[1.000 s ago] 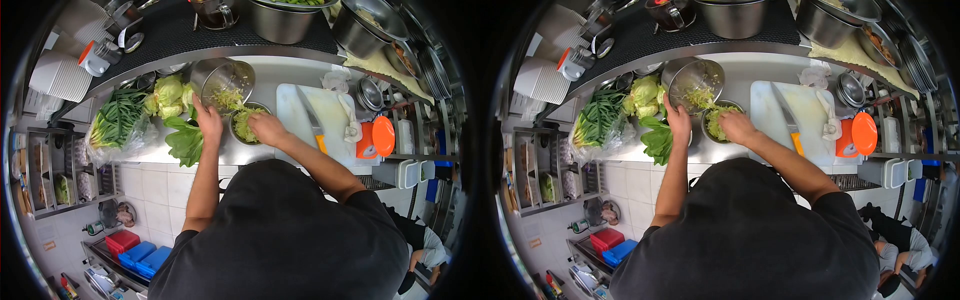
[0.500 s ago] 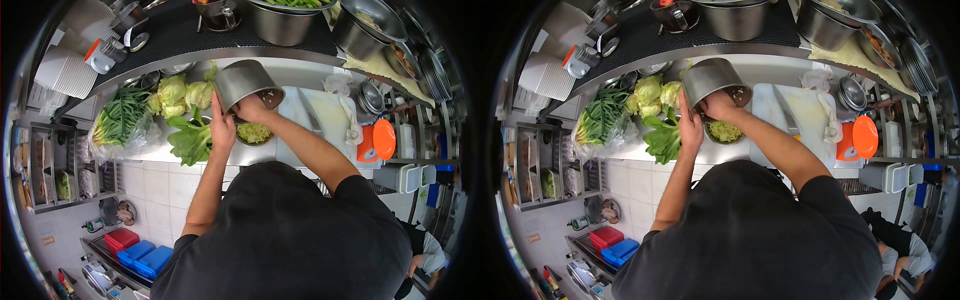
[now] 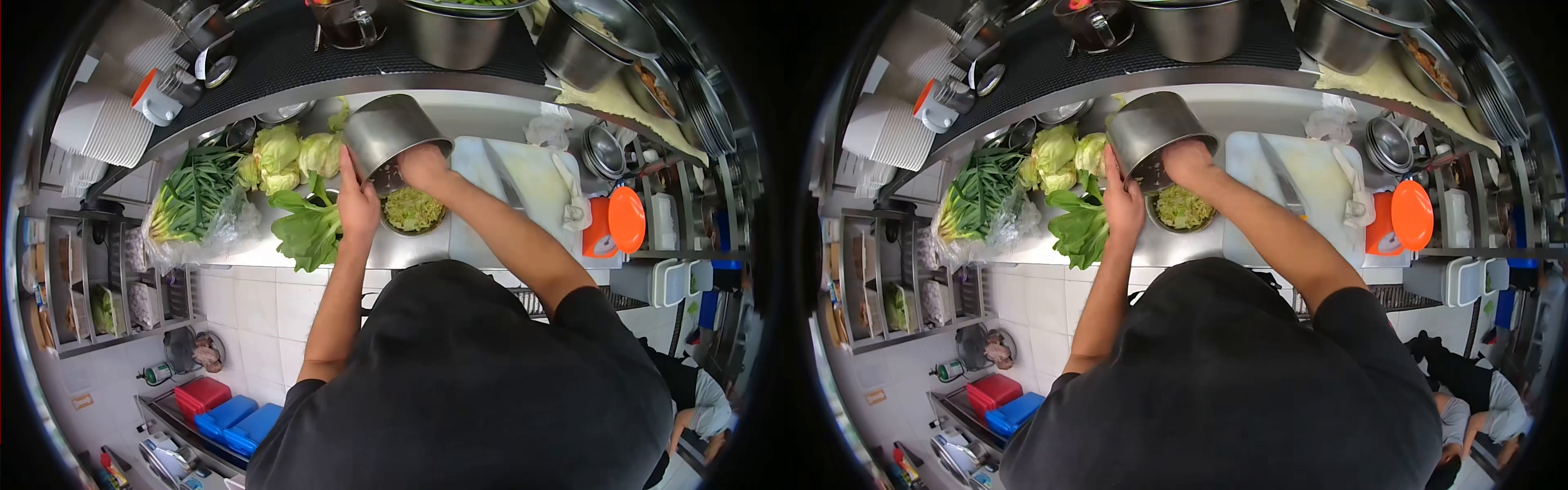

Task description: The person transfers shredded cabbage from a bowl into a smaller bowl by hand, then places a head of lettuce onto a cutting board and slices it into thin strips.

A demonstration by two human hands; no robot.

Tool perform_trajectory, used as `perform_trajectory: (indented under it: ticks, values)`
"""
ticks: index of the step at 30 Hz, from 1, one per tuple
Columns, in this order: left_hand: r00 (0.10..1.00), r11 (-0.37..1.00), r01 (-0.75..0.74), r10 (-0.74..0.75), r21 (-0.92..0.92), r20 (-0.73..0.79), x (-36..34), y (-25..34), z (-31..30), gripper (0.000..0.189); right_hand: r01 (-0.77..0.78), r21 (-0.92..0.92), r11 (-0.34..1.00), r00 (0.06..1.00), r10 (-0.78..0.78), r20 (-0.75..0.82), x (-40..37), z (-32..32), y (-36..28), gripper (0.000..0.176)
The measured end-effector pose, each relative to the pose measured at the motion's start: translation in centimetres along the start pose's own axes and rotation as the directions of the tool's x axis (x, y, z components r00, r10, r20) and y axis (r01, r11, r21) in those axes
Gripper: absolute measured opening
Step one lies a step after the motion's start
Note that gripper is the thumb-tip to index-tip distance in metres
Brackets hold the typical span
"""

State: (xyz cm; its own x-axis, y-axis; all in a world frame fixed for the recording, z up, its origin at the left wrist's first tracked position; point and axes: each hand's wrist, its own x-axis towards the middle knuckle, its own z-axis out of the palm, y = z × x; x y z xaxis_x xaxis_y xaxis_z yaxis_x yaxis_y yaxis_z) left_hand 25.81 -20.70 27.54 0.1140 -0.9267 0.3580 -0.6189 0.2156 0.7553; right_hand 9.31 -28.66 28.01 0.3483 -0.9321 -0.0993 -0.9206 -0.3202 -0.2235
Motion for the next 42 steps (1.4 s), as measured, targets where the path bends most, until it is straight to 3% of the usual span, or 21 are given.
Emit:
perform_trajectory:
  ticks: [3, 4, 8, 11, 14, 16, 17, 20, 22, 24, 25, 27, 29, 31, 33, 37, 39, 42]
  values:
    - [0.994, 0.994, 0.100, -0.099, -0.046, 0.041, -0.5, 0.4, 0.5, 0.088, 0.208, -0.016, 0.978, 0.978, -0.208, -0.031, -1.1, 0.7, 0.6, 0.023]
    - [0.991, 0.990, 0.128, -0.125, -0.062, 0.045, -0.5, 0.4, 0.5, 0.088, 0.232, 0.055, 0.971, 0.964, -0.222, -0.148, -1.8, 2.0, 0.3, 0.029]
    - [0.992, 0.992, 0.127, -0.127, -0.021, 0.008, -0.7, -0.7, 0.2, 0.089, 0.342, 0.163, 0.925, 0.930, -0.309, -0.199, -5.4, 4.8, 0.2, 0.032]
    - [0.995, 0.993, 0.103, -0.102, 0.054, -0.018, -0.3, -0.6, -0.2, 0.089, 0.265, 0.115, 0.957, 0.960, -0.252, -0.122, -4.8, 2.6, 0.5, 0.030]
    - [0.999, 0.994, 0.007, -0.002, 0.109, -0.043, -0.2, -0.3, 0.1, 0.086, 0.098, -0.129, 0.987, 0.954, -0.130, -0.270, -3.3, 0.6, 0.4, 0.027]
    - [0.999, 0.994, -0.022, 0.026, 0.107, -0.034, -0.3, 0.0, 0.2, 0.086, 0.001, -0.111, 0.994, 0.991, -0.016, -0.135, -2.1, 0.7, 0.5, 0.025]
    - [0.999, 0.996, 0.033, -0.032, 0.079, -0.015, -0.4, 0.2, 0.2, 0.086, -0.046, -0.107, 0.993, 0.997, 0.039, -0.067, -1.8, 0.8, 0.4, 0.024]
    - [0.984, 0.984, 0.174, -0.173, -0.034, 0.033, -0.8, 0.8, 0.4, 0.085, 0.051, -0.073, 0.996, 0.991, -0.060, -0.117, -1.8, 4.9, 0.6, 0.022]
    - [0.972, 0.961, 0.234, -0.229, -0.149, 0.048, -1.1, 0.9, 0.3, 0.083, 0.087, 0.317, 0.944, 0.990, -0.046, -0.134, -2.9, 5.2, -0.2, 0.021]
    - [0.991, 0.967, 0.122, -0.133, -0.223, -0.034, -1.1, -0.2, 0.8, 0.078, 0.103, 0.612, 0.784, 0.995, -0.092, -0.050, -3.4, 5.1, -0.8, 0.024]
    - [0.993, 0.965, 0.061, -0.084, -0.257, -0.079, -1.1, -0.7, 1.1, 0.076, 0.155, 0.596, 0.788, 0.988, -0.128, -0.087, -3.5, 4.6, -1.0, 0.024]
    - [0.951, 0.886, 0.307, -0.296, -0.347, 0.085, -1.1, 0.3, 0.3, 0.073, 0.254, 0.555, 0.792, 0.967, -0.197, -0.163, -3.8, 3.5, -1.2, 0.023]
    - [0.928, 0.841, 0.371, -0.337, -0.394, 0.156, -1.0, 0.6, 0.3, 0.071, 0.281, 0.520, 0.807, 0.951, -0.163, -0.261, -4.0, 2.2, -1.7, 0.023]
    - [0.966, 0.868, 0.258, -0.229, -0.424, 0.120, -1.0, -1.5, 1.6, 0.070, 0.324, 0.493, 0.807, 0.929, -0.175, -0.325, -3.7, 2.4, -1.8, 0.023]
    - [0.968, 0.858, 0.248, -0.206, -0.450, 0.139, -1.1, -2.0, 2.0, 0.070, 0.382, 0.477, 0.792, 0.908, -0.228, -0.351, -3.4, 2.9, -1.9, 0.024]
    - [0.987, 0.900, 0.161, -0.145, -0.406, 0.069, -0.5, -1.8, 2.2, 0.069, 0.445, 0.314, 0.839, 0.895, -0.403, -0.193, -6.4, 2.9, -0.8, 0.025]
    - [0.968, 0.864, 0.251, -0.227, -0.436, 0.106, 0.0, -1.3, 1.8, 0.069, 0.462, 0.174, 0.870, 0.886, -0.463, -0.037, -7.4, 2.9, 0.1, 0.026]
    - [0.963, 0.862, 0.271, -0.248, -0.428, 0.108, 0.6, -0.3, 1.1, 0.069, 0.374, 0.134, 0.918, 0.927, -0.372, -0.040, -7.8, 1.7, 0.2, 0.026]
